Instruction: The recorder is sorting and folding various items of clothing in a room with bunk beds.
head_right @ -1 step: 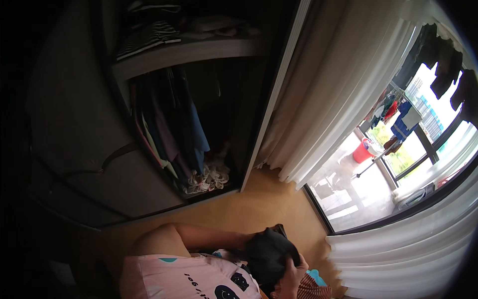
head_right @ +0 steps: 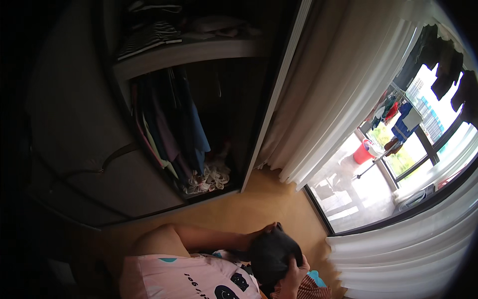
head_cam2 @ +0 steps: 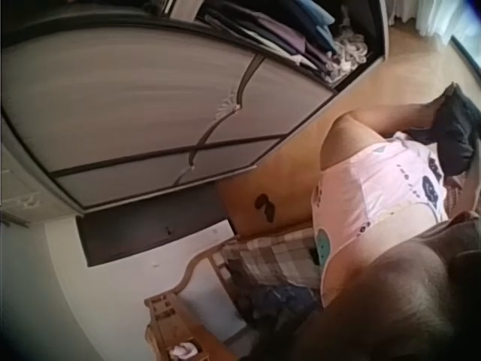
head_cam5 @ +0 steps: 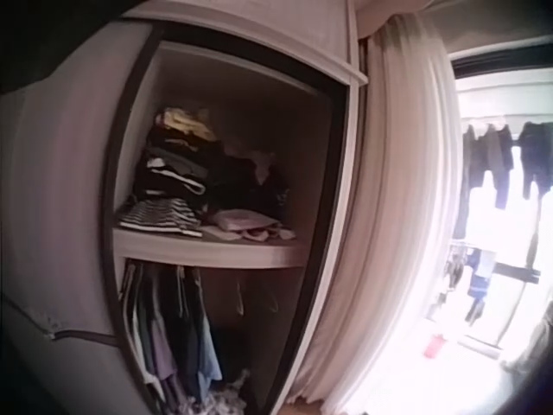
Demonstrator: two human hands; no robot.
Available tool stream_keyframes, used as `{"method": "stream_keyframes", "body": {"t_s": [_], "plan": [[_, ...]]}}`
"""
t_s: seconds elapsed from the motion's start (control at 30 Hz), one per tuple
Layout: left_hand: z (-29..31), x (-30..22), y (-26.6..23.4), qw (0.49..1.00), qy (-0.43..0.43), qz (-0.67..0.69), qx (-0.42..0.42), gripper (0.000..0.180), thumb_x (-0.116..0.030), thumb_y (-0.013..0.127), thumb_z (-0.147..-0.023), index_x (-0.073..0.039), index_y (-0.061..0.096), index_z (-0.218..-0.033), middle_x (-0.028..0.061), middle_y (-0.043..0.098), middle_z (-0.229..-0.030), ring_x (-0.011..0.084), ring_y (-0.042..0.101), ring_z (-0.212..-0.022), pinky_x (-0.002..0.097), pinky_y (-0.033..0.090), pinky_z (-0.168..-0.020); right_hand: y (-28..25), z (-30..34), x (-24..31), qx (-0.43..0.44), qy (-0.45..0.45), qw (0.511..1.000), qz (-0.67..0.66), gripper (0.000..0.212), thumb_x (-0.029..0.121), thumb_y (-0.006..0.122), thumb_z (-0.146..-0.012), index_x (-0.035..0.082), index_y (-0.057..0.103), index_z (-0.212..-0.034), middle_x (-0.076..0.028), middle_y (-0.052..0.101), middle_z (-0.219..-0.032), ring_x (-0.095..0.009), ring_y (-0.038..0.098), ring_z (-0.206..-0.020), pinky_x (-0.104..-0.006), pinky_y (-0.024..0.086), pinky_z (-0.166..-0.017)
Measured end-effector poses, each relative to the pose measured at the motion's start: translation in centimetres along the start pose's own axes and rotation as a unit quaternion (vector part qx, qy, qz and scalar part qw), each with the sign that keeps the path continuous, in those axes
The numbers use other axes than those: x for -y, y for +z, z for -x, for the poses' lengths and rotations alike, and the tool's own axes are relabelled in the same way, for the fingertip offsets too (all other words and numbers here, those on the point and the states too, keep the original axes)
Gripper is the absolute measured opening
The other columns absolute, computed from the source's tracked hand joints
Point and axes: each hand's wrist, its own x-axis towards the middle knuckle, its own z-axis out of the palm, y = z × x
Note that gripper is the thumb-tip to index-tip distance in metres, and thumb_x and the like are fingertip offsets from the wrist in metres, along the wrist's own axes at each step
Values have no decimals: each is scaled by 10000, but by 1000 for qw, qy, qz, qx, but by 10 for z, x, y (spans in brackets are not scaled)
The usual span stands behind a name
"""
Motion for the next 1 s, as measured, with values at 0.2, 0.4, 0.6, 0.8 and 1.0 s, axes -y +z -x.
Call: {"method": "stream_keyframes", "body": {"t_s": [0.2, 0.4, 0.6, 0.8, 1.0], "plan": [[-1, 1, 15, 902, 169, -378, -124, 507, -405, 520, -835, -7, 492, -1146, 103, 551, -1110, 178, 523, -1012, 304, 390, -905, 13, -4, -10, -64, 24, 981, -182, 200, 84, 543, -852, -29, 553, -1016, -112, 611, -949, -188, 612, -781, -283, 515, -679], [5, -26, 57, 905, 81, -399, -123, 433, -171, 690, -693, 3, 556, -1066, 163, 544, -1109, 252, 557, -983, 351, 406, -922, 27, 13, 7, 29, 42, 950, -308, 351, 183, 550, -863, -8, 480, -1149, -121, 586, -1042, -240, 581, -932, -370, 498, -802], [-5, -56, 99, 968, 92, -190, -139, 494, -34, 661, -688, -12, 501, -1155, 134, 573, -1087, 241, 565, -987, 363, 450, -894, 42, 4, -17, 266, 24, 959, -90, 386, 163, 608, -820, 0, 491, -1149, -94, 587, -1034, -190, 547, -958, -336, 464, -816], [28, -205, 134, 882, 339, -321, -65, 321, -122, 590, -790, -11, 559, -1090, 156, 556, -1119, 235, 522, -1070, 379, 405, -957, 33, 5, -27, 236, 39, 964, 115, 129, 95, 596, -816, -23, 625, -857, -14, 622, -779, -96, 552, -739, -239, 442, -686], [119, -377, 244, 691, 585, -394, -159, 229, -274, 562, -783, -54, 612, -822, 64, 628, -732, 157, 626, -706, 288, 519, -645, 13, 14, -33, 114, 125, 982, 81, 175, 133, 557, -855, -27, 609, -904, -34, 618, -777, -98, 554, -678, -232, 442, -593]]}}
